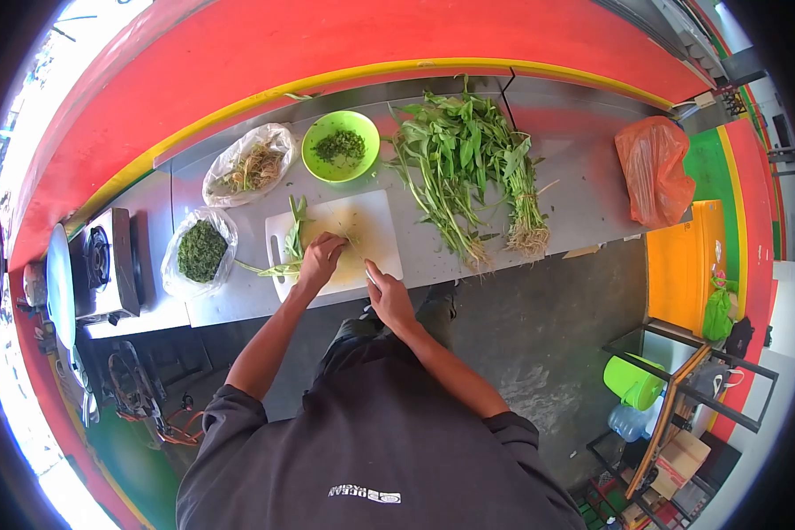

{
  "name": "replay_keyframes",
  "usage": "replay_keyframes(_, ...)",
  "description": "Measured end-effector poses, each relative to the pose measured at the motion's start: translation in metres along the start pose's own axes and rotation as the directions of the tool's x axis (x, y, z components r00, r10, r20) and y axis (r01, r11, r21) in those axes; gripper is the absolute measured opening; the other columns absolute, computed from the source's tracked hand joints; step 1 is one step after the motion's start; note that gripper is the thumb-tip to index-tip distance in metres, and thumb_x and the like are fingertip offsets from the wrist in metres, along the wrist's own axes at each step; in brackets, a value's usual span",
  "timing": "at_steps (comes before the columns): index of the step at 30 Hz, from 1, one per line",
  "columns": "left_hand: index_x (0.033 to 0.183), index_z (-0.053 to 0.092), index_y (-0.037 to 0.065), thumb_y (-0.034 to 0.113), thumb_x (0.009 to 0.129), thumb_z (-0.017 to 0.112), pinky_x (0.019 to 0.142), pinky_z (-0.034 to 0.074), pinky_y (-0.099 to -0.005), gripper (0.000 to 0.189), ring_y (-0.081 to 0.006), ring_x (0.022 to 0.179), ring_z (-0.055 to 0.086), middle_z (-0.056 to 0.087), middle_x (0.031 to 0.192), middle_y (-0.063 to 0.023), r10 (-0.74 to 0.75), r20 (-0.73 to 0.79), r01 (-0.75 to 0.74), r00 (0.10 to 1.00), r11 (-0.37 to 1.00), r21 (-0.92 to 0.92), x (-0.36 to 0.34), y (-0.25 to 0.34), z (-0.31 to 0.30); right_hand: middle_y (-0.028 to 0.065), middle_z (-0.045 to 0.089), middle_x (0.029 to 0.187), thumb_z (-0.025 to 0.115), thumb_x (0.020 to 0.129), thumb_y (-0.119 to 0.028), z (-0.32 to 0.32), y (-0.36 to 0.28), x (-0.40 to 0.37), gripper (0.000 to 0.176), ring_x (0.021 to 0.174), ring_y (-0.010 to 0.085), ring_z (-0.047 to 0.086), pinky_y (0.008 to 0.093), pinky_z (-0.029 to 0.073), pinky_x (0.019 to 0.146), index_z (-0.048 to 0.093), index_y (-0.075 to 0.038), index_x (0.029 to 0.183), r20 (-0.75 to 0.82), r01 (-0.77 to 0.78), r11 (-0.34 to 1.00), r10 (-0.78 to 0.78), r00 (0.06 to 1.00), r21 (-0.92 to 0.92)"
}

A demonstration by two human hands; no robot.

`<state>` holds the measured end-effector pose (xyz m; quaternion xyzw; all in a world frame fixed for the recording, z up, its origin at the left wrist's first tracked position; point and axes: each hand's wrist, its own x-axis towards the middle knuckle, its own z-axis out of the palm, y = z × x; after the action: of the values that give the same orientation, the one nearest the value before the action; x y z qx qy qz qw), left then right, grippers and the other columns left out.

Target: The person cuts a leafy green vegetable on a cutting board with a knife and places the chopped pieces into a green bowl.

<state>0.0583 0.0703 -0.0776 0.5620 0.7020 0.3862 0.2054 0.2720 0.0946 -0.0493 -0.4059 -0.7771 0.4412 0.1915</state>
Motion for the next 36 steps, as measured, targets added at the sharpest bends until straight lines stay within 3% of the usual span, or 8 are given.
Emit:
replay_keyframes(5,0.099,0.074,0.002,0.000,0.084,0.068,0.081,0.052,-0.0428,0.016,-0.0350,0.090,0.064,0.068,0.094,-0.0143,0.023,0.004,-0.023,1.000,0.999,-0.028,0.000,0.001,0.000,0.0241,0.065,0.082,0.063,0.094,-0.008,0.008,0.011,0.001,0.049,0.077,0.0439,0.064,0.0471,0.050,0.068,0.053,-0.010,0.142,-0.071,0.072,0.997,-0.070,0.995,0.026)
replay_keyframes(8,0.099,0.074,0.001,0.000,0.083,0.068,0.082,0.052,-0.0428,0.017,-0.0352,0.089,0.064,0.068,0.093,-0.0147,0.043,0.021,-0.042,0.999,0.999,-0.017,0.000,0.001,-0.001,0.0252,0.066,0.085,0.063,0.094,-0.007,0.001,0.001,0.009,0.048,0.080,0.0443,0.066,0.0465,0.051,0.069,0.053,-0.008,0.141,0.036,-0.047,0.996,0.050,0.998,-0.069)
replay_keyframes(16,0.099,0.074,0.001,0.001,0.084,0.069,0.081,0.052,-0.0424,0.016,-0.0344,0.089,0.065,0.068,0.092,-0.0142,0.049,0.001,-0.048,0.999,0.997,-0.067,0.001,-0.003,0.002,0.0240,0.064,0.081,0.062,0.095,-0.008,0.007,0.013,-0.005,0.047,0.076,0.0440,0.064,0.0469,0.050,0.067,0.053,-0.010,0.141,-0.069,0.074,0.996,-0.071,0.995,0.043)
replay_keyframes(19,0.100,0.074,0.002,0.002,0.084,0.070,0.081,0.052,-0.0427,0.017,-0.0340,0.089,0.065,0.068,0.092,-0.0136,0.056,0.018,-0.055,0.998,0.997,-0.049,-0.001,0.000,-0.001,0.0242,0.065,0.083,0.062,0.094,-0.007,0.006,0.009,0.003,0.048,0.078,0.0440,0.064,0.0473,0.050,0.068,0.052,-0.010,0.141,0.019,-0.037,0.999,0.038,0.999,-0.031)
replay_keyframes(24,0.099,0.075,0.003,0.002,0.083,0.070,0.080,0.052,-0.0435,0.016,-0.0329,0.087,0.064,0.067,0.091,-0.0117,0.099,-0.004,-0.098,0.995,0.989,0.114,-0.002,0.004,-0.004,0.0239,0.064,0.082,0.062,0.094,-0.005,0.005,0.004,0.009,0.049,0.076,0.0430,0.064,0.0478,0.050,0.068,0.052,-0.010,0.141,0.004,0.002,1.000,-0.002,1.000,-0.023)
replay_keyframes(36,0.098,0.074,0.003,0.002,0.084,0.071,0.078,0.052,-0.0423,0.015,-0.0336,0.085,0.064,0.067,0.089,-0.0123,0.106,-0.021,-0.105,0.994,0.993,0.050,-0.002,0.003,-0.003,0.0231,0.065,0.082,0.062,0.094,-0.006,0.007,0.007,0.009,0.048,0.077,0.0428,0.065,0.0486,0.050,0.067,0.052,-0.010,0.141,0.005,-0.003,0.998,0.003,1.000,-0.057)
